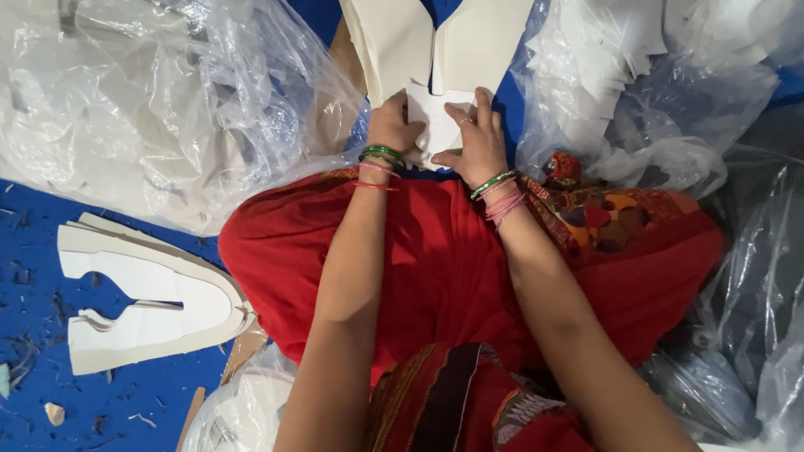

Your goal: The person sits on the floor and assembles white foam pieces by hand. They pick up a larger U-shaped foam piece and a smaller foam insert, then fit the insert into the center of the larger piece. This process is repeated with multiple foam pieces from surrounding piles.

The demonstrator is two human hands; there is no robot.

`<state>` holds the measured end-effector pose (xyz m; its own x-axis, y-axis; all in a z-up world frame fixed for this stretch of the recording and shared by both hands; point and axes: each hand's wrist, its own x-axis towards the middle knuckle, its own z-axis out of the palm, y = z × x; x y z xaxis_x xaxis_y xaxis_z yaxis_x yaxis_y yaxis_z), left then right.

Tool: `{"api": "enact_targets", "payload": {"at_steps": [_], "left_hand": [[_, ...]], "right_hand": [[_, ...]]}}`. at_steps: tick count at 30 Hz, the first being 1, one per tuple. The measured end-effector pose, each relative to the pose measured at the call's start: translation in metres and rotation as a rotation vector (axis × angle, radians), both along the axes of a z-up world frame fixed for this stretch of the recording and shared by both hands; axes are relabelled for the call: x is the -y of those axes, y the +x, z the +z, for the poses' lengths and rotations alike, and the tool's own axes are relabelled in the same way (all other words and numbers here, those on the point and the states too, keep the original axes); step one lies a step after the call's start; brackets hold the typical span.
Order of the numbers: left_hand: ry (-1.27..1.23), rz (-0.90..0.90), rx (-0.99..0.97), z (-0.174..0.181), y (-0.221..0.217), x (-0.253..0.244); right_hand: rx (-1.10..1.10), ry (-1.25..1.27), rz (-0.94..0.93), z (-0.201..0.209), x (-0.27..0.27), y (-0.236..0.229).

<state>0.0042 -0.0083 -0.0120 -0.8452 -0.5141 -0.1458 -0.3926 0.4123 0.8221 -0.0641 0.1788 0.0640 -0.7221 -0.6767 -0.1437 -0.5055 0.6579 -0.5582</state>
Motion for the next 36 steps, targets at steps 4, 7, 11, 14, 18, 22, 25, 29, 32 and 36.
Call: {"api": "enact_targets", "payload": {"at_steps": [4, 7, 11, 14, 18, 22, 25, 29, 32, 36], "left_hand": [[-0.043, -0.019, 0.095, 0.021, 0.002, 0.002], [-0.024, -0.018, 0.152, 0.031, 0.001, 0.005], [0.070, -0.029, 0.211, 0.048, -0.001, 0.008], [-0.021, -0.068, 0.071, 0.001, 0.000, 0.006], [-0.090, -0.033, 0.079, 0.026, 0.002, -0.006], [-0.132, 0.140, -0.008, 0.060, -0.007, -0.010], [-0.101, 0.180, -0.016, 0.052, -0.010, -0.006], [-0.167, 0.185, -0.112, 0.015, -0.012, -0.005], [-0.152, 0.207, -0.116, 0.009, -0.013, -0.005], [-0.102, 0.204, -0.097, 0.008, -0.013, -0.003]], "right_hand": [[0.007, 0.009, 0.028, -0.006, -0.002, -0.005], [0.003, -0.032, 0.063, -0.020, -0.010, -0.011], [0.070, -0.075, 0.098, -0.023, -0.013, -0.021], [-0.100, -0.130, 0.095, -0.052, -0.017, -0.018], [-0.062, -0.048, -0.047, -0.016, 0.003, 0.005], [-0.160, -0.046, -0.058, -0.016, 0.006, 0.007], [-0.155, -0.046, -0.061, -0.015, 0.006, 0.009], [-0.125, -0.010, -0.074, -0.012, 0.007, 0.009], [-0.129, -0.014, -0.060, -0.010, 0.008, 0.007], [-0.140, -0.015, -0.065, -0.013, 0.007, 0.009]]}}
